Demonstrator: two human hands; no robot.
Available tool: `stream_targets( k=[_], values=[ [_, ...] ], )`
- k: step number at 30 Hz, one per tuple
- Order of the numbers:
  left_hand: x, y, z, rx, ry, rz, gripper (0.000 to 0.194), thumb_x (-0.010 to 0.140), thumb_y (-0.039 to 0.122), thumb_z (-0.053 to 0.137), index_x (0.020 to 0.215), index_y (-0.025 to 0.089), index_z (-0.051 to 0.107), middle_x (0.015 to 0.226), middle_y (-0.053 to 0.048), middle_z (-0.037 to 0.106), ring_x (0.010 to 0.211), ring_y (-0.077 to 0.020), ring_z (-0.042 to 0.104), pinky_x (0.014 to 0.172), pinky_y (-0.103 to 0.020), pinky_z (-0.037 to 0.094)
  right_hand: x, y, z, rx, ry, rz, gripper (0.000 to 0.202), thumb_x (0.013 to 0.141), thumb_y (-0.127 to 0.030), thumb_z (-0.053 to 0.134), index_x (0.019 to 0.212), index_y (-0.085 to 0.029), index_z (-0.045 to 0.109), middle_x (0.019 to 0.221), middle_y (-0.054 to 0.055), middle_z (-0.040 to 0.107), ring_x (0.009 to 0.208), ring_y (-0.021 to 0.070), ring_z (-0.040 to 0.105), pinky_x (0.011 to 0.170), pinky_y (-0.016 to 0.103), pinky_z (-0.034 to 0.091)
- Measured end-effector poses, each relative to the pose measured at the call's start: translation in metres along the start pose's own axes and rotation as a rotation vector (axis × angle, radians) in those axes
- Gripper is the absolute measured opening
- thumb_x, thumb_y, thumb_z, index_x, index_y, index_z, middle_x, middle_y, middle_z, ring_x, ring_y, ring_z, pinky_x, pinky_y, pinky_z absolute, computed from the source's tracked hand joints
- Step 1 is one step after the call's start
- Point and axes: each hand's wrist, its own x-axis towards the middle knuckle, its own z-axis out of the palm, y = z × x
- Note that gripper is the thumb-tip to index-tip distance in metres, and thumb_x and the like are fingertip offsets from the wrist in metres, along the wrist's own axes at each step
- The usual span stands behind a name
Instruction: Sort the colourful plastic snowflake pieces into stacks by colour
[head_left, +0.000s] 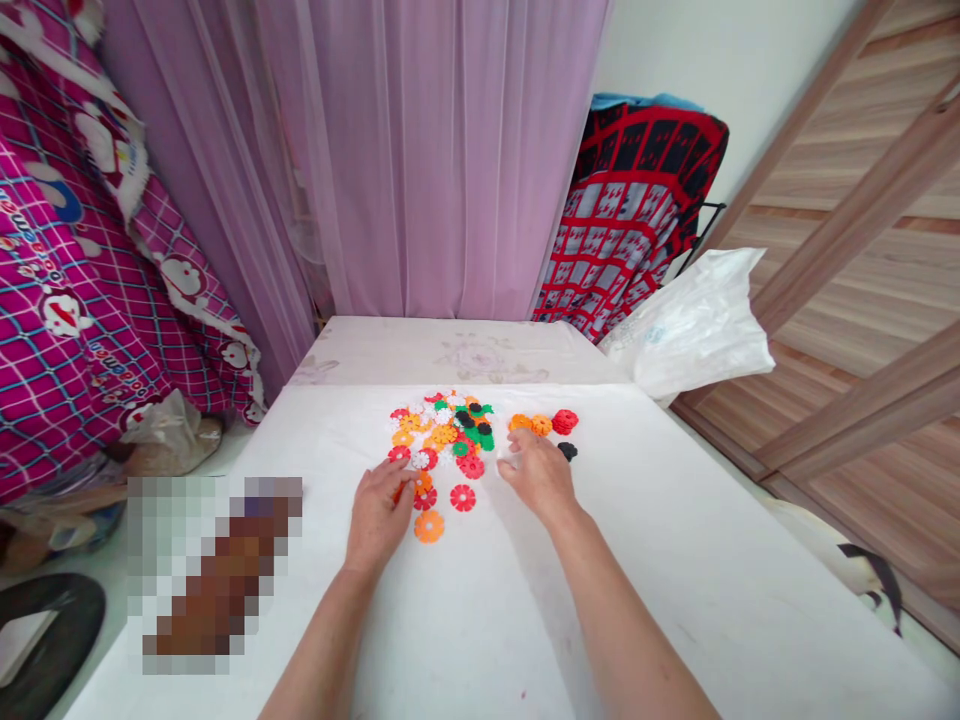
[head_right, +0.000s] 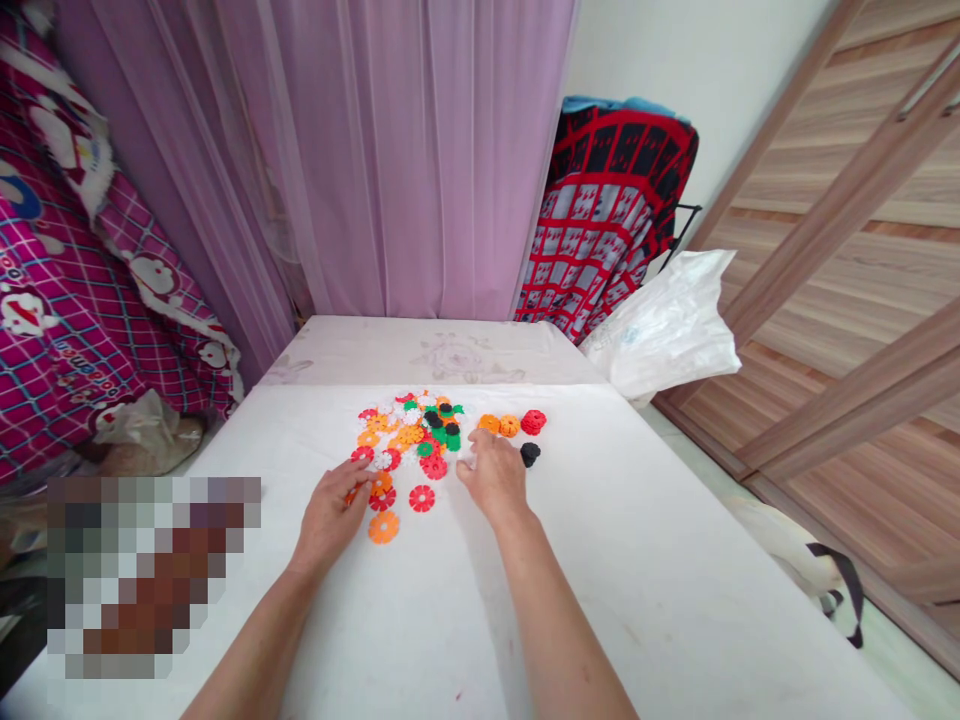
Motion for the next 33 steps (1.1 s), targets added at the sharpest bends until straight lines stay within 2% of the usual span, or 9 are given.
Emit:
stream_targets(
  k=[2, 5, 13, 17, 20, 23, 25, 29, 33],
  values=[
    [0.000, 0.000, 0.000, -0.002, -0.007, -0.007, 0.030, 0.087, 0.035, 0.045, 0.093, 0.028, 0.073, 0.120, -0.006, 0.070, 0.121, -0.0268, 0.058, 0.107, -0.053, 0.036, 0.005, 0.014, -0.006, -0.028, -0.023, -0.008, 0.036, 0.077, -0.027, 0.064, 0.113, -0.021, 0.059, 0.105, 0.004, 0.070, 0.098, 0.0195, 0.061, 0.084, 0.029, 0.040],
    [-0.001, 0.000, 0.001, -0.005, -0.010, -0.009, 0.030, 0.087, 0.036, 0.045, 0.093, 0.028, 0.073, 0.121, -0.006, 0.069, 0.122, -0.0265, 0.057, 0.108, -0.053, 0.035, 0.008, 0.022, -0.006, -0.062, -0.038, -0.042, 0.036, 0.077, -0.026, 0.064, 0.113, -0.020, 0.059, 0.103, 0.003, 0.070, 0.099, 0.0193, 0.061, 0.084, 0.028, 0.040],
    [-0.001, -0.003, 0.002, 0.006, -0.014, -0.023, 0.030, 0.087, 0.037, 0.045, 0.093, 0.028, 0.073, 0.120, -0.006, 0.070, 0.122, -0.0267, 0.057, 0.108, -0.054, 0.035, 0.007, 0.018, 0.001, -0.093, -0.090, -0.093, 0.033, 0.080, -0.026, 0.063, 0.112, -0.019, 0.060, 0.103, 0.005, 0.070, 0.101, 0.0196, 0.060, 0.085, 0.028, 0.039],
    [-0.001, -0.004, 0.002, 0.001, -0.019, -0.017, 0.030, 0.087, 0.037, 0.045, 0.094, 0.028, 0.073, 0.121, -0.005, 0.069, 0.122, -0.0266, 0.056, 0.109, -0.054, 0.034, -0.001, 0.016, 0.000, -0.119, -0.059, -0.113, 0.030, 0.083, -0.029, 0.061, 0.111, -0.019, 0.061, 0.108, 0.007, 0.068, 0.105, 0.0213, 0.058, 0.087, 0.029, 0.039],
    [-0.001, -0.004, 0.001, 0.000, -0.019, -0.016, 0.030, 0.087, 0.036, 0.046, 0.094, 0.028, 0.073, 0.121, -0.006, 0.069, 0.122, -0.0268, 0.057, 0.109, -0.054, 0.034, -0.018, 0.015, -0.001, -0.110, -0.029, 0.000, 0.023, 0.089, -0.028, 0.050, 0.108, -0.022, 0.062, 0.106, 0.006, 0.070, 0.099, 0.0198, 0.062, 0.080, 0.028, 0.040],
    [-0.001, -0.004, 0.001, 0.004, -0.017, -0.016, 0.029, 0.086, 0.036, 0.046, 0.094, 0.028, 0.074, 0.120, -0.006, 0.069, 0.122, -0.0270, 0.057, 0.108, -0.054, 0.036, -0.036, 0.014, 0.003, -0.114, -0.099, 0.155, 0.029, 0.091, -0.026, 0.043, 0.115, -0.023, 0.060, 0.098, 0.005, 0.072, 0.089, 0.0198, 0.067, 0.072, 0.028, 0.041],
    [0.000, -0.003, 0.001, 0.004, -0.018, -0.009, 0.030, 0.086, 0.036, 0.045, 0.094, 0.028, 0.074, 0.120, -0.006, 0.069, 0.121, -0.0270, 0.057, 0.108, -0.053, 0.036, -0.042, 0.013, 0.007, -0.106, -0.146, 0.199, 0.036, 0.091, -0.027, 0.043, 0.123, -0.021, 0.057, 0.096, 0.007, 0.073, 0.090, 0.0215, 0.068, 0.072, 0.029, 0.042],
    [0.000, -0.002, -0.001, 0.004, -0.021, 0.009, 0.033, 0.087, 0.037, 0.043, 0.095, 0.027, 0.074, 0.121, -0.006, 0.069, 0.122, -0.0272, 0.057, 0.107, -0.053, 0.036, -0.040, 0.010, 0.014, -0.035, -0.183, 0.236, 0.046, 0.089, -0.028, 0.044, 0.133, -0.018, 0.052, 0.100, 0.010, 0.073, 0.096, 0.0233, 0.067, 0.075, 0.030, 0.044],
    [0.001, -0.002, -0.001, 0.009, -0.017, 0.010, 0.032, 0.086, 0.036, 0.044, 0.094, 0.027, 0.074, 0.119, -0.006, 0.070, 0.120, -0.0269, 0.058, 0.106, -0.051, 0.038, -0.032, 0.009, 0.019, 0.006, -0.205, 0.266, 0.046, 0.088, -0.028, 0.043, 0.132, -0.019, 0.053, 0.098, 0.008, 0.073, 0.096, 0.0223, 0.067, 0.075, 0.029, 0.044]
  ],
)
